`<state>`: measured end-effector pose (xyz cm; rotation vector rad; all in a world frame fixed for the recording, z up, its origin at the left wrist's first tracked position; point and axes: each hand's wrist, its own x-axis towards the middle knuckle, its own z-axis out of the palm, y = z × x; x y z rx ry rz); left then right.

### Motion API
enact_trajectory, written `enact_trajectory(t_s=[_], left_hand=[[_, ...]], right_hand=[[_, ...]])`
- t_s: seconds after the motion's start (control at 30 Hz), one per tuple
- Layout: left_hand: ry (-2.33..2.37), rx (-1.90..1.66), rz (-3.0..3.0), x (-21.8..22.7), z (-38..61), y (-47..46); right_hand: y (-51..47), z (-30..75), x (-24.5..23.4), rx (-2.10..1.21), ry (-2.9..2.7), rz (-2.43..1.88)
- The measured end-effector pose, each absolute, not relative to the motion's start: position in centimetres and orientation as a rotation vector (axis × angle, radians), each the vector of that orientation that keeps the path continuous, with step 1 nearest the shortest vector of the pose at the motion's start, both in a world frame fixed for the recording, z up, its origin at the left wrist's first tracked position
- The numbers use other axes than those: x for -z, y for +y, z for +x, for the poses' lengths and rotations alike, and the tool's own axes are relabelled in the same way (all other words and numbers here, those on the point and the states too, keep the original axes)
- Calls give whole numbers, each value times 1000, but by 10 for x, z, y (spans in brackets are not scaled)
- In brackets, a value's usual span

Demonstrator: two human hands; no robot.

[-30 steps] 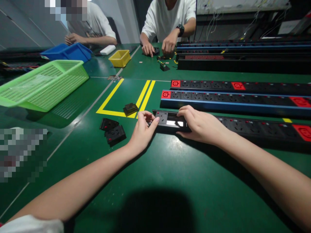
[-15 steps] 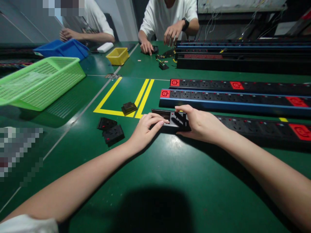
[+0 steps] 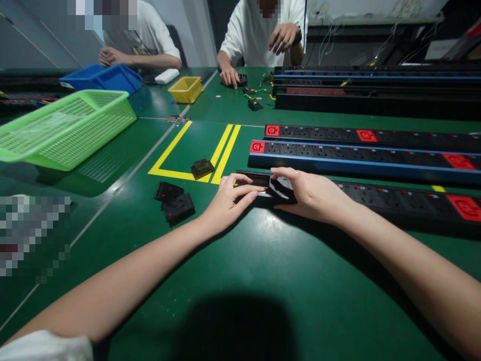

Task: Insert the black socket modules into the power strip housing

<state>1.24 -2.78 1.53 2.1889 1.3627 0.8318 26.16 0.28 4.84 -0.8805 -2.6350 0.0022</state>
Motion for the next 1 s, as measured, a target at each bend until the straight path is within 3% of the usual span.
enact_trajectory(t_s=[0.27, 0.5, 0.67, 1.0], left_hand=[[1345, -932, 2071, -20, 14, -30], [1468, -1123, 2118, -22, 3, -21], [1838, -992, 2384, -17, -15, -7], [2190, -827, 2223, 0, -34, 11]], right_hand=[[2, 259, -55, -11, -2686, -952], [3, 260, -52, 201, -2843, -744], [4, 259, -48, 315, -2885, -719], [2, 252, -54, 393, -2890, -783]])
